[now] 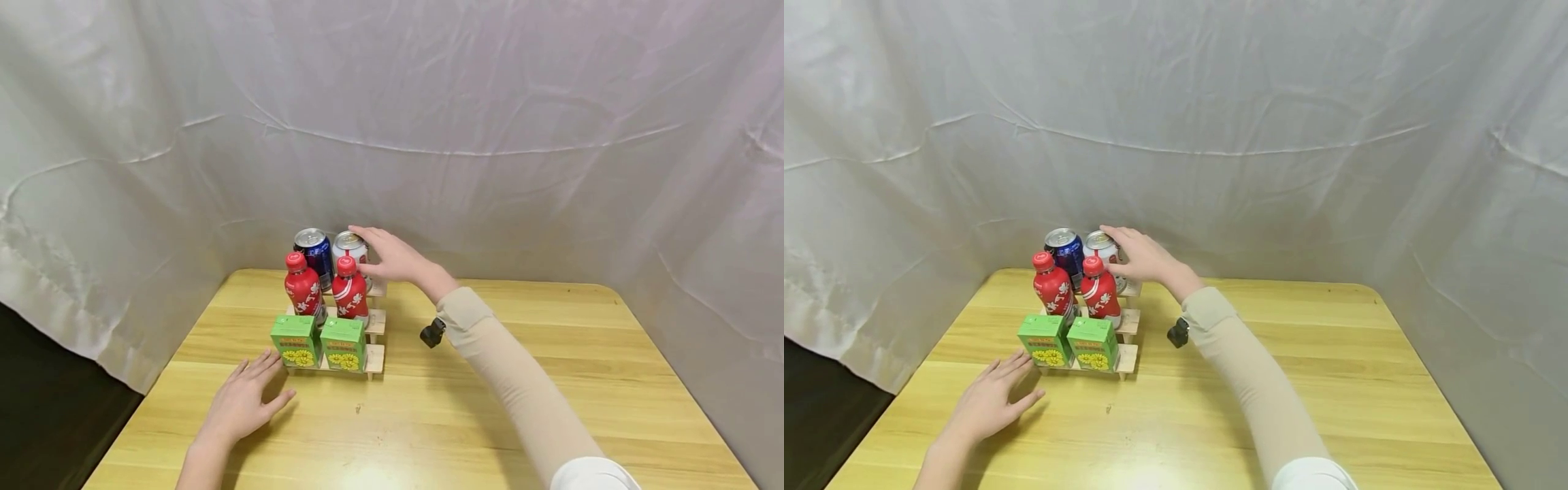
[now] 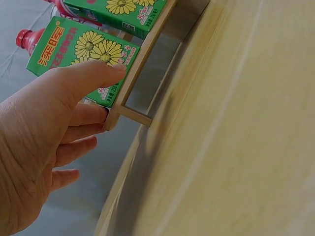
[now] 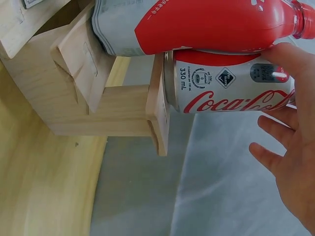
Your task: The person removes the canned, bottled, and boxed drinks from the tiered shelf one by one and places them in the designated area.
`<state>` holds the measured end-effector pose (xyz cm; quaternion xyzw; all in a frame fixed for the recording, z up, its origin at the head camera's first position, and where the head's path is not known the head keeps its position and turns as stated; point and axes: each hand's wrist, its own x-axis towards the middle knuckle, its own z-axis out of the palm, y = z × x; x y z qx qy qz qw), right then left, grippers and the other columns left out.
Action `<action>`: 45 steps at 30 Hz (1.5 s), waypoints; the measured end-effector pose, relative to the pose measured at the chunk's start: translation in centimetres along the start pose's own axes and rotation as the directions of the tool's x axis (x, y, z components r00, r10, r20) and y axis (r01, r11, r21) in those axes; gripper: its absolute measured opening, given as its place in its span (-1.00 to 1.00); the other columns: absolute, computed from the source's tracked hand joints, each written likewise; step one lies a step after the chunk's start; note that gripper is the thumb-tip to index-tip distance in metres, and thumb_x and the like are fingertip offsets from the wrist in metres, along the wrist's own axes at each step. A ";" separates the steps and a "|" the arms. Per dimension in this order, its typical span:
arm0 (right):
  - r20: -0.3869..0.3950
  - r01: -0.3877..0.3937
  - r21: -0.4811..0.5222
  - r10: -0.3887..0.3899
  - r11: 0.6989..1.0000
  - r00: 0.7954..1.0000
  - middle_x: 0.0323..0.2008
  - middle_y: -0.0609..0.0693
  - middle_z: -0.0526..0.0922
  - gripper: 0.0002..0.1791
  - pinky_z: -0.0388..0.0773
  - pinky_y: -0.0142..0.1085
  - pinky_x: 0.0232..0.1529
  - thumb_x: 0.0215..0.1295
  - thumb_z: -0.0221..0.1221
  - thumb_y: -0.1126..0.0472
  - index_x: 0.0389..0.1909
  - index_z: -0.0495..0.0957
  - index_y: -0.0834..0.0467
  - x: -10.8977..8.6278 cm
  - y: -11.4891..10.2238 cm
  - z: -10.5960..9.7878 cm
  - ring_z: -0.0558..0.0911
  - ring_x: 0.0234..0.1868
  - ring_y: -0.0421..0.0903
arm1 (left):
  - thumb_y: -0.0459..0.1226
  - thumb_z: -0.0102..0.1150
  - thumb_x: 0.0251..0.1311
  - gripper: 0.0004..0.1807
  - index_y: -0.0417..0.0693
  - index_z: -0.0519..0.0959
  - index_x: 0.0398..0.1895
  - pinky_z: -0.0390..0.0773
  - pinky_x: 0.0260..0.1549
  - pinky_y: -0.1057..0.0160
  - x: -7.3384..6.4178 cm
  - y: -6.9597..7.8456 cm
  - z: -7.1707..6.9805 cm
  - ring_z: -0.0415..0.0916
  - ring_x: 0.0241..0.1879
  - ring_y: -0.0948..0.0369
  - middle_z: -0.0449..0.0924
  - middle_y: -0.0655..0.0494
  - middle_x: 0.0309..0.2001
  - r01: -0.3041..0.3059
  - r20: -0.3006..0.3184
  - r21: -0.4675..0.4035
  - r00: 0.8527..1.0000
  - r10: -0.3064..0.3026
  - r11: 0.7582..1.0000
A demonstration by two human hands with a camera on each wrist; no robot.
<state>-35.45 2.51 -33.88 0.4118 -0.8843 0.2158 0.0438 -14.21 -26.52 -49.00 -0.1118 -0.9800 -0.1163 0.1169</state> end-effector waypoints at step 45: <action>-0.286 -0.013 0.196 0.069 0.981 0.956 0.16 0.07 0.50 -0.22 0.57 -0.11 0.17 0.01 0.41 0.10 0.28 0.32 0.11 -2.4 1.6 0.0 0.52 0.15 -0.03 | 0.13 0.23 0.16 -0.29 -0.14 0.51 0.25 0.23 0.38 -0.21 0.8 0.3 0.1 0.33 0.38 -0.05 0.43 -0.06 0.34 -0.010 -0.008 -0.016 1.000 0.010 1.000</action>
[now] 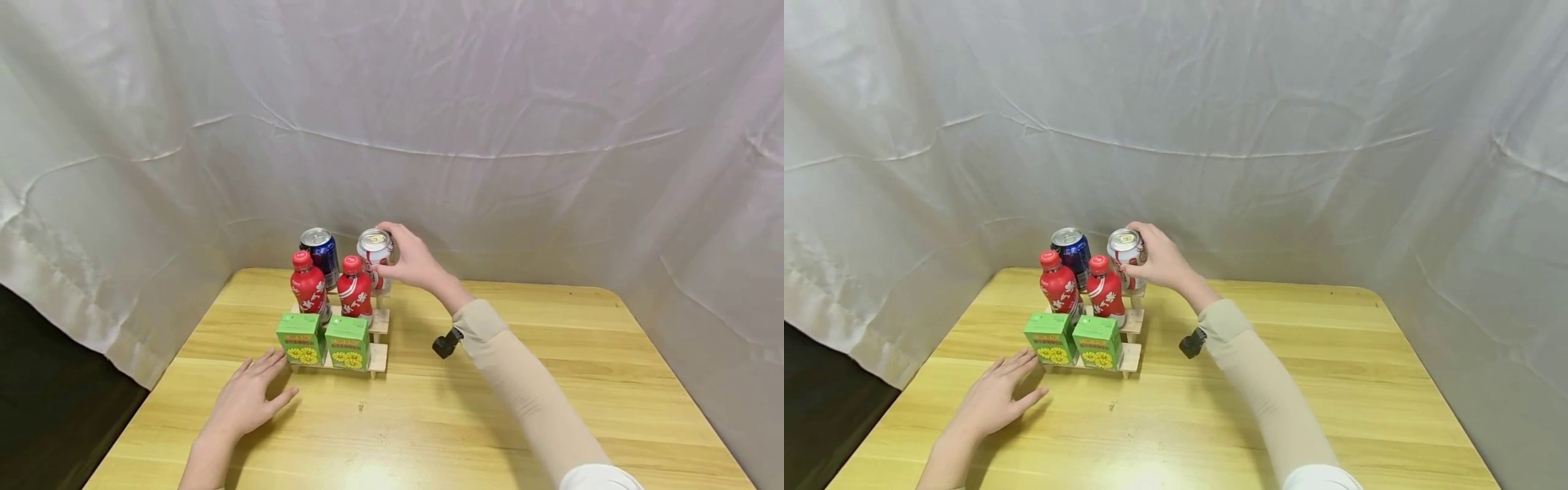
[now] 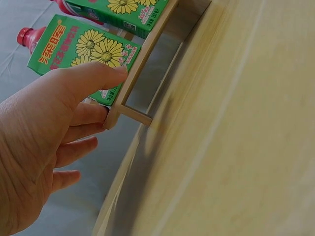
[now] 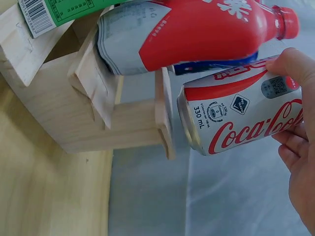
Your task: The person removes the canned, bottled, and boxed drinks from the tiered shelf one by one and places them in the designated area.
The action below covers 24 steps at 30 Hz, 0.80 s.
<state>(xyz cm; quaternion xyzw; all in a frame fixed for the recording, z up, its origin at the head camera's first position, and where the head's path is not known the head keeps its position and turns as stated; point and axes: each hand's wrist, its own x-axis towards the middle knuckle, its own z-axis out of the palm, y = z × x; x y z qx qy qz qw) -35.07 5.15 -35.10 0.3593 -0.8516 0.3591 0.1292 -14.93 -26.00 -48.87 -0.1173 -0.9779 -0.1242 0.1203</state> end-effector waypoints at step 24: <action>-0.108 -0.052 -0.099 0.042 0.994 0.993 0.16 0.16 0.48 -0.20 0.53 0.08 0.18 -0.01 0.43 0.18 0.27 0.31 0.19 -6.7 4.2 -5.5 0.51 0.16 0.10 | 0.14 0.21 0.17 -0.29 -0.12 0.49 0.27 0.22 0.38 -0.22 0.0 0.0 0.1 0.32 0.38 -0.05 0.41 -0.04 0.36 0.000 -0.012 -0.002 1.000 0.000 1.000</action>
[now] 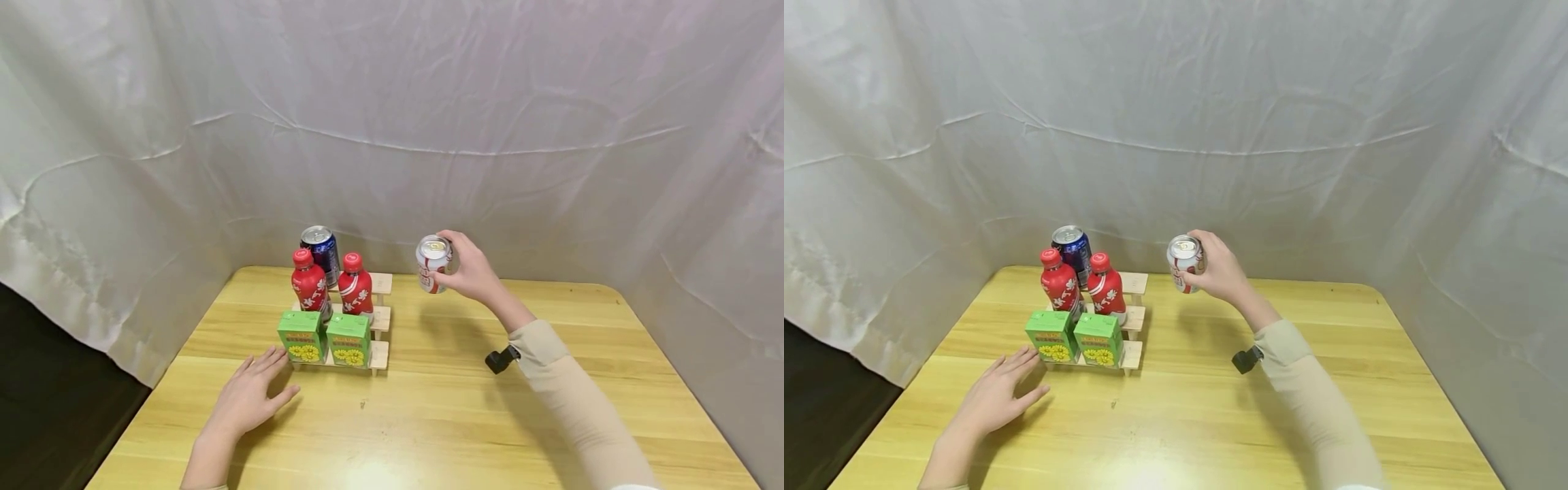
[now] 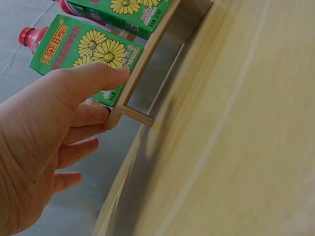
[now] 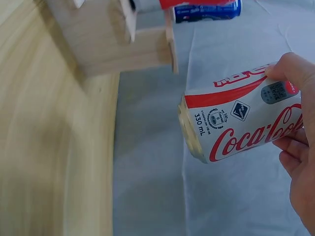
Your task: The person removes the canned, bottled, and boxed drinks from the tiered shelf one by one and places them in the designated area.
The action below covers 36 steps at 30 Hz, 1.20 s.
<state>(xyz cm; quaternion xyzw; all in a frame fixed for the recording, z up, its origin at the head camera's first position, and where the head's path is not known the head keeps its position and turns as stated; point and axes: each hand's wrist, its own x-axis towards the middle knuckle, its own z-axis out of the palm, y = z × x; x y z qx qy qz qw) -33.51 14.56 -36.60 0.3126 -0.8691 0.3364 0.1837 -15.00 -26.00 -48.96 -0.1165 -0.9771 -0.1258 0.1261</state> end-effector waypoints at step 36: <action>-0.118 -0.319 -0.105 0.307 0.942 0.944 0.24 0.39 0.36 -0.16 0.33 0.35 0.20 0.03 0.41 0.24 0.32 0.23 0.32 -11.6 10.8 -3.6 0.38 0.25 0.36 | 0.14 0.22 0.17 -0.28 -0.11 0.47 0.29 0.22 0.38 -0.23 -0.1 0.0 0.0 0.31 0.39 -0.04 0.39 -0.02 0.37 0.008 0.009 -0.006 1.000 -0.008 1.000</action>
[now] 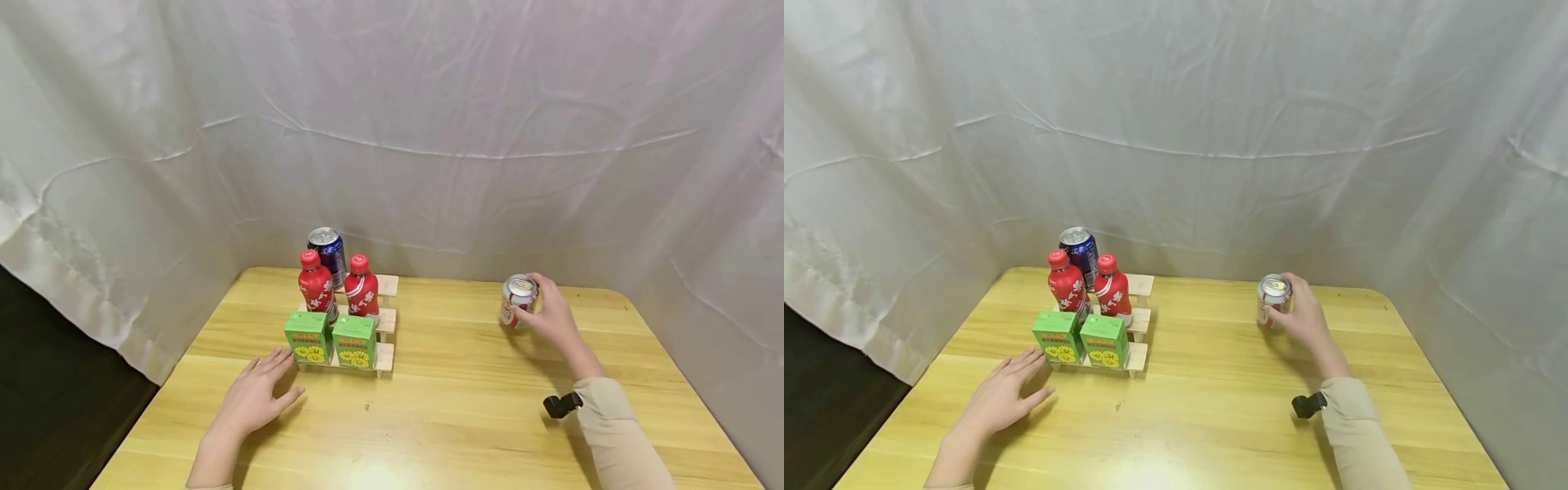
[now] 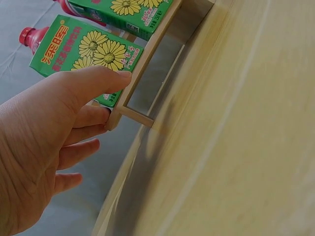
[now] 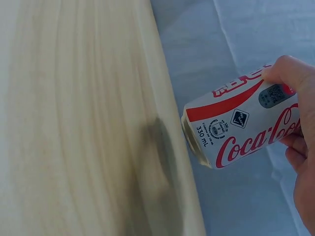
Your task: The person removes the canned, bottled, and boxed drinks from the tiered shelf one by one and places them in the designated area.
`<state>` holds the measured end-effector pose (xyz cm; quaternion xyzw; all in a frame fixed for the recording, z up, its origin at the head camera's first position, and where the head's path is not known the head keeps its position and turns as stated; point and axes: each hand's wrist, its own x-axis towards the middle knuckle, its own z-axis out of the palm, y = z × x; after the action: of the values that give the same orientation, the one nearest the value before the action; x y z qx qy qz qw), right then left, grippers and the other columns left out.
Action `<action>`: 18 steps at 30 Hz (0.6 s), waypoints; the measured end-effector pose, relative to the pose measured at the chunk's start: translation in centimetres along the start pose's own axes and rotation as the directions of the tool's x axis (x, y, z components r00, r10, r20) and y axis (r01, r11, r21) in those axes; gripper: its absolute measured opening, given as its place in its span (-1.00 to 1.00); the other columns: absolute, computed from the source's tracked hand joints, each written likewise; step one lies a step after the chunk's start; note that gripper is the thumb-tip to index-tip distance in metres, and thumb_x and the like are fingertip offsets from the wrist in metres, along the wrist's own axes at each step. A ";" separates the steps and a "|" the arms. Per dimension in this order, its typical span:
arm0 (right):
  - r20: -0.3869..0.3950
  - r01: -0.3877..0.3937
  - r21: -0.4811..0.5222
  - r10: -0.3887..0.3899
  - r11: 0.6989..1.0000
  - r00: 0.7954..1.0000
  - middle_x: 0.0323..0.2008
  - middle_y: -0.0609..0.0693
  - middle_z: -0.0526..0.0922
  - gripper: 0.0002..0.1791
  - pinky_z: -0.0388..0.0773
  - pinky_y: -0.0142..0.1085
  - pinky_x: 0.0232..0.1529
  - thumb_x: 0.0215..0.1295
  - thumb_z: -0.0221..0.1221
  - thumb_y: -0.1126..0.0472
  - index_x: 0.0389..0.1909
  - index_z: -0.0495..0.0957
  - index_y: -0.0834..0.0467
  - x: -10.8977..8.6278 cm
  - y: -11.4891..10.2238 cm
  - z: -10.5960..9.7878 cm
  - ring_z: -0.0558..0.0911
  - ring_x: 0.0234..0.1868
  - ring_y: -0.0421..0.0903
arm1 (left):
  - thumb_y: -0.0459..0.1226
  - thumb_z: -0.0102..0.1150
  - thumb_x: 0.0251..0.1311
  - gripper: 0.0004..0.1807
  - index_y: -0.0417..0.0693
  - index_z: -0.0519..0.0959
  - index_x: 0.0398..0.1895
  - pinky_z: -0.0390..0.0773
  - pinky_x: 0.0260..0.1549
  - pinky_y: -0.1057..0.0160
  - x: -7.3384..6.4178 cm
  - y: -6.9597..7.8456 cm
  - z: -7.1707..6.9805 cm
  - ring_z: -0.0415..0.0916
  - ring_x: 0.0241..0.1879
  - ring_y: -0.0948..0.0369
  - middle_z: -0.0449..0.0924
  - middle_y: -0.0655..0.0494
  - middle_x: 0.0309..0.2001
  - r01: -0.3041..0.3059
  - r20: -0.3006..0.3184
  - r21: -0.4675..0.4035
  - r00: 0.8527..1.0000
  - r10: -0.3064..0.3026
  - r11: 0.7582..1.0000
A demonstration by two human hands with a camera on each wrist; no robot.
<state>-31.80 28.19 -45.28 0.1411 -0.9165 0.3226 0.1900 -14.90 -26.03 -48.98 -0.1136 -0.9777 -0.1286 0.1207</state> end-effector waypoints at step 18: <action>0.010 -0.107 0.003 0.107 0.994 0.994 0.19 0.42 0.38 -0.18 0.31 0.40 0.15 0.11 0.39 0.20 0.33 0.21 0.31 -1.0 2.5 -0.5 0.38 0.20 0.40 | 0.12 0.21 0.19 -0.29 -0.12 0.47 0.29 0.21 0.39 -0.24 0.0 0.1 -0.1 0.30 0.39 -0.05 0.39 -0.02 0.37 0.006 0.004 -0.018 1.000 -0.006 1.000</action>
<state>-31.70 30.54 -46.71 0.0935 -0.9232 0.3331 0.1675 -14.89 -25.98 -48.83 -0.1119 -0.9771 -0.1375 0.1176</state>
